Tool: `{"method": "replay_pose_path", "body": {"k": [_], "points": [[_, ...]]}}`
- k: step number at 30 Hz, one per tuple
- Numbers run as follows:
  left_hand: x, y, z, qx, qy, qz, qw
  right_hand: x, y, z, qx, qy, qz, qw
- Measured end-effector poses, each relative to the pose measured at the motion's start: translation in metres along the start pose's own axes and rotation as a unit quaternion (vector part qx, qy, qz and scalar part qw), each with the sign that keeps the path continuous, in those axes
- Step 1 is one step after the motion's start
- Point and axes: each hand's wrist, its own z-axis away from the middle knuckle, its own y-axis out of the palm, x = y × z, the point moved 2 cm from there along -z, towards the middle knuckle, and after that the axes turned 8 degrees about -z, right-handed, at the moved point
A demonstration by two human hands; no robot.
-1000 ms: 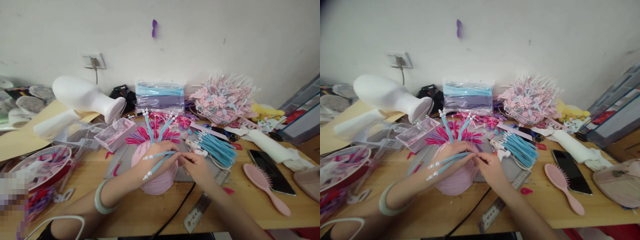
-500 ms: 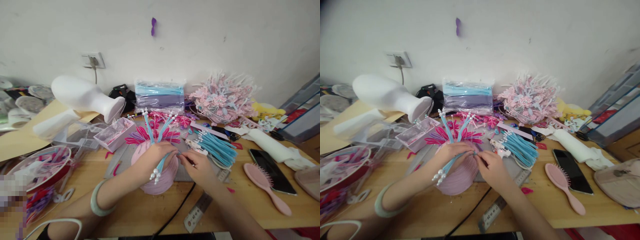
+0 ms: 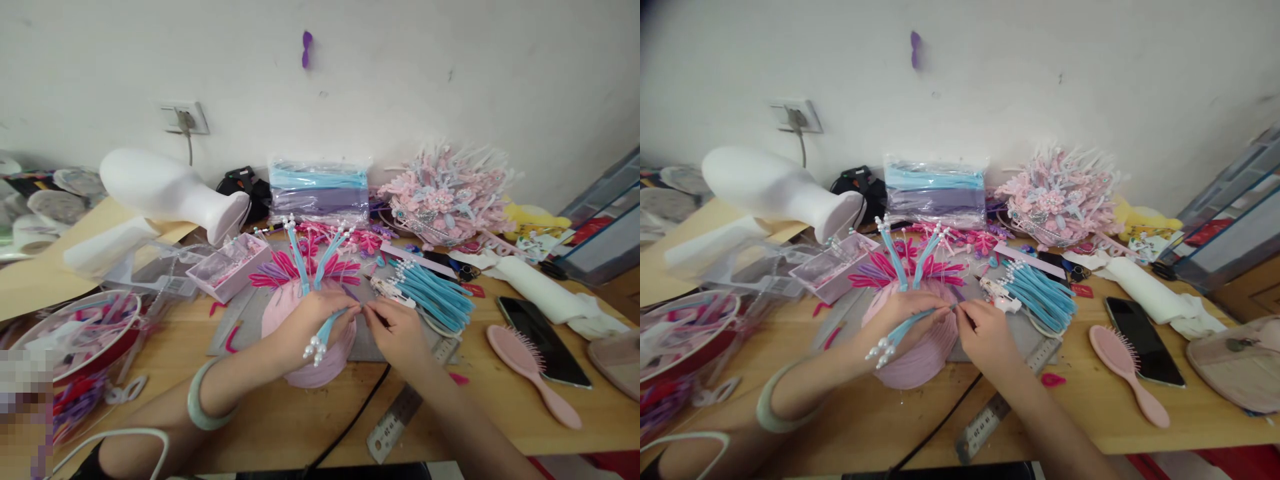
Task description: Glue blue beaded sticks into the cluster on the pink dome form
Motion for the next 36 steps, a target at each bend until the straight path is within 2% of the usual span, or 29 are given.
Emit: {"method": "replay_pose_path", "body": {"k": [6,13,19,26,31,36], "points": [[-0.006,-0.001,-0.004,-0.034,0.024,-0.046,0.998,0.005,-0.005,0.0,-0.014,-0.01,-0.032,0.999],[-0.003,-0.003,-0.004,0.019,-0.015,-0.131,0.991,0.009,-0.001,0.003,0.013,-0.04,-0.052,0.998],[-0.006,-0.005,-0.003,0.053,0.006,-0.099,0.994,0.011,0.003,0.004,0.027,-0.025,-0.065,0.997],[-0.003,0.002,-0.003,0.117,0.001,-0.143,0.983,0.01,0.006,0.006,0.042,-0.022,-0.038,0.998],[-0.002,0.004,0.0,0.121,0.012,-0.106,0.987,0.007,0.007,0.007,0.056,-0.014,-0.038,0.998],[-0.001,-0.005,0.0,0.11,0.044,-0.081,0.99,0.008,0.005,0.004,0.068,-0.005,-0.082,0.994]]}}
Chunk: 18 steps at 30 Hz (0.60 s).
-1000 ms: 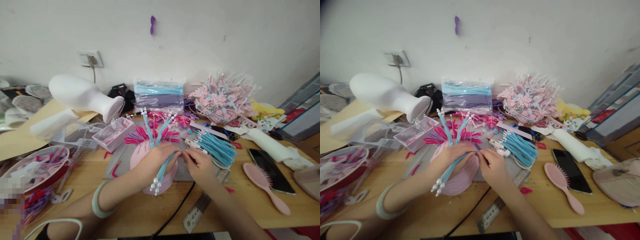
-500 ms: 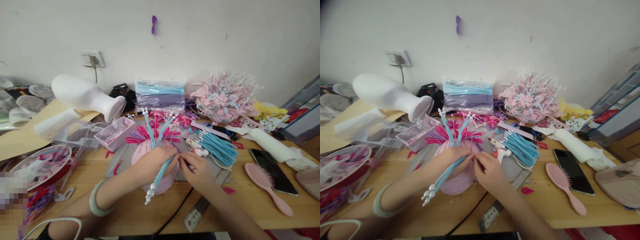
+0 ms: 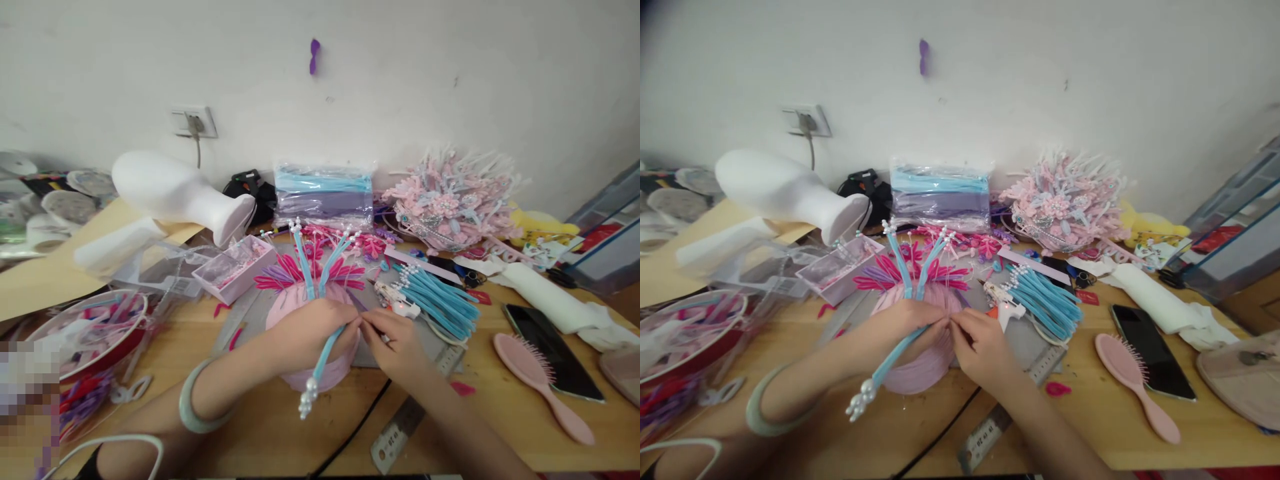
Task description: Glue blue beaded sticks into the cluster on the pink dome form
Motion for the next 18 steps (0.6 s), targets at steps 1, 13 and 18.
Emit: {"method": "replay_pose_path", "body": {"k": [1,13,18], "points": [[0.002,-0.003,0.0,-0.007,0.005,-0.002,1.0,0.0,0.0,-0.001,0.003,0.004,-0.013,1.0],[0.023,-0.035,0.004,-0.136,-0.131,0.13,0.973,-0.015,0.023,0.004,0.035,0.225,-0.21,0.951],[0.028,-0.037,0.004,-0.15,-0.157,0.224,0.95,-0.012,0.029,0.006,0.038,0.27,-0.287,0.919]]}}
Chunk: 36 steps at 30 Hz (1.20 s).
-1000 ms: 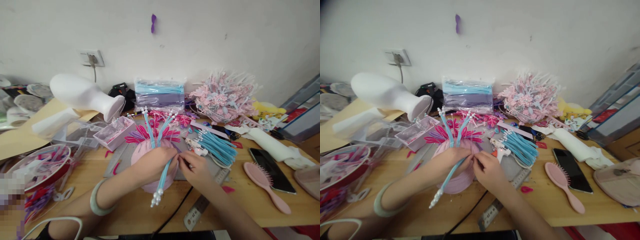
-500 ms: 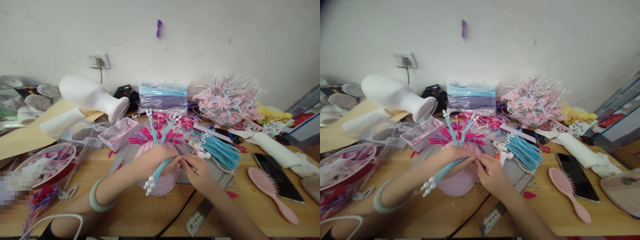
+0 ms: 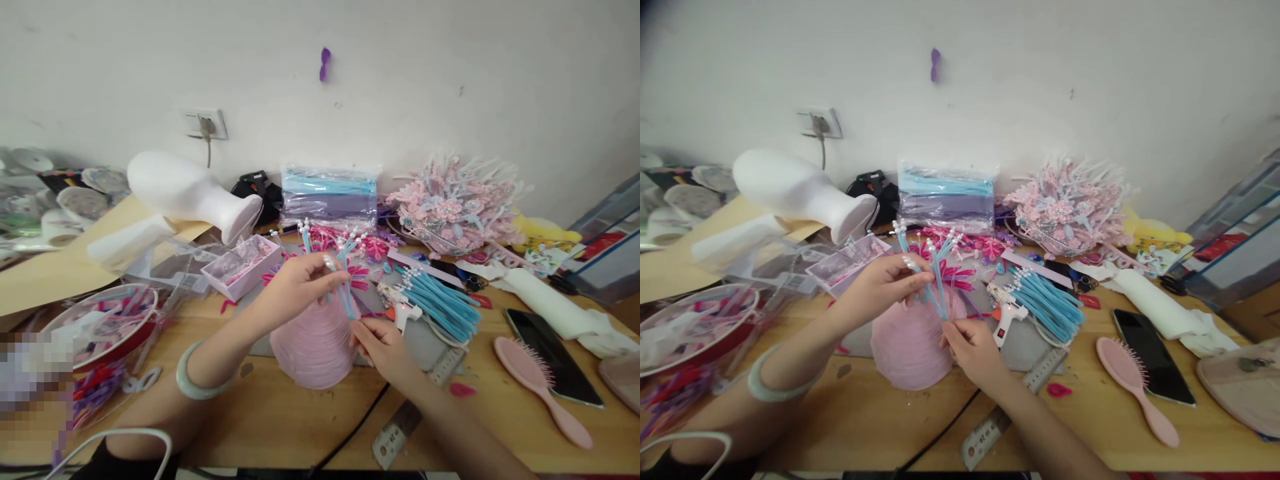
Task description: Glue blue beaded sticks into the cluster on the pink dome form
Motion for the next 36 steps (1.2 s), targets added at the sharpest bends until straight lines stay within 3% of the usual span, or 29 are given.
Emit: {"method": "replay_pose_path", "body": {"k": [5,13,18,28,31,36], "points": [[-0.008,0.009,0.005,0.047,-0.012,-0.049,0.998,-0.002,-0.002,0.001,-0.018,-0.014,-0.009,1.0],[-0.014,0.022,0.011,0.048,-0.035,-0.178,0.982,0.002,-0.004,0.004,-0.044,-0.046,-0.007,0.998],[-0.014,0.027,0.008,0.089,-0.022,-0.154,0.984,-0.002,0.0,0.004,-0.037,-0.044,-0.021,0.998],[-0.008,0.034,0.006,0.128,-0.045,0.04,0.99,0.005,0.0,0.006,-0.022,-0.05,-0.037,0.998],[-0.011,0.033,0.007,0.119,-0.03,0.045,0.991,0.004,0.0,0.006,-0.021,-0.048,-0.031,0.998],[-0.008,0.035,0.006,0.081,-0.047,-0.037,0.995,0.005,-0.001,0.005,-0.026,-0.032,-0.031,0.999]]}}
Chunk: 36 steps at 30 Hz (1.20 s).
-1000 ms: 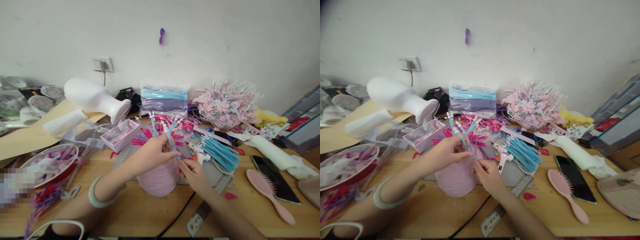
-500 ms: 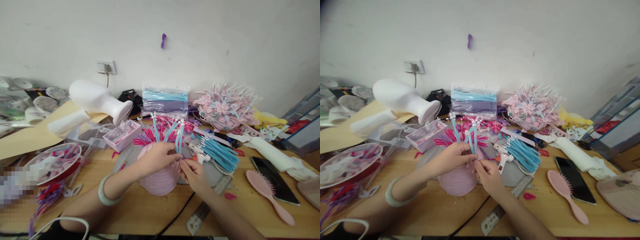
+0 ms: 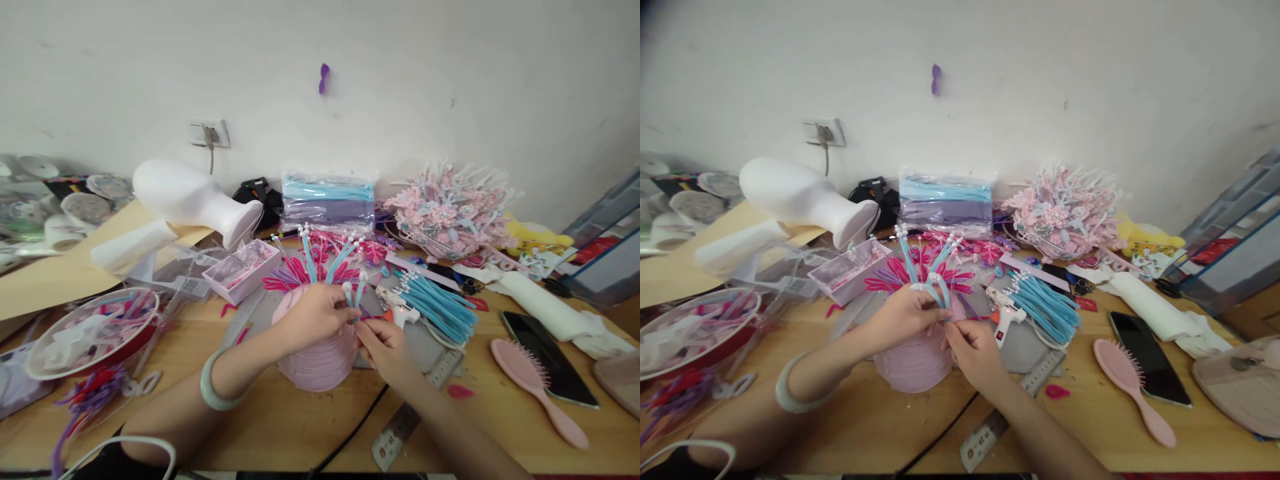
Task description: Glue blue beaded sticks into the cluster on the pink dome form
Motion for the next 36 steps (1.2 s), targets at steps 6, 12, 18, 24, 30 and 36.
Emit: {"method": "replay_pose_path", "body": {"k": [6,12,18,24,30,36], "points": [[0.003,0.002,-0.002,-0.029,0.014,-0.019,0.999,0.006,-0.003,0.001,-0.002,0.018,-0.001,1.0],[0.007,0.0,-0.002,-0.007,0.009,-0.028,1.0,0.011,-0.002,0.003,0.029,-0.03,0.06,0.997],[0.011,-0.003,-0.004,0.005,0.049,-0.087,0.995,0.011,0.001,0.005,0.05,-0.083,0.112,0.989],[0.004,-0.003,-0.001,0.023,0.041,-0.024,0.999,0.015,-0.002,0.004,0.055,-0.091,0.105,0.989],[0.009,-0.004,-0.005,0.005,0.002,0.04,0.999,0.014,-0.005,-0.001,0.049,-0.09,0.085,0.991],[0.013,-0.031,-0.006,-0.109,0.026,-0.026,0.993,0.015,0.001,-0.012,0.059,-0.079,0.131,0.986]]}}
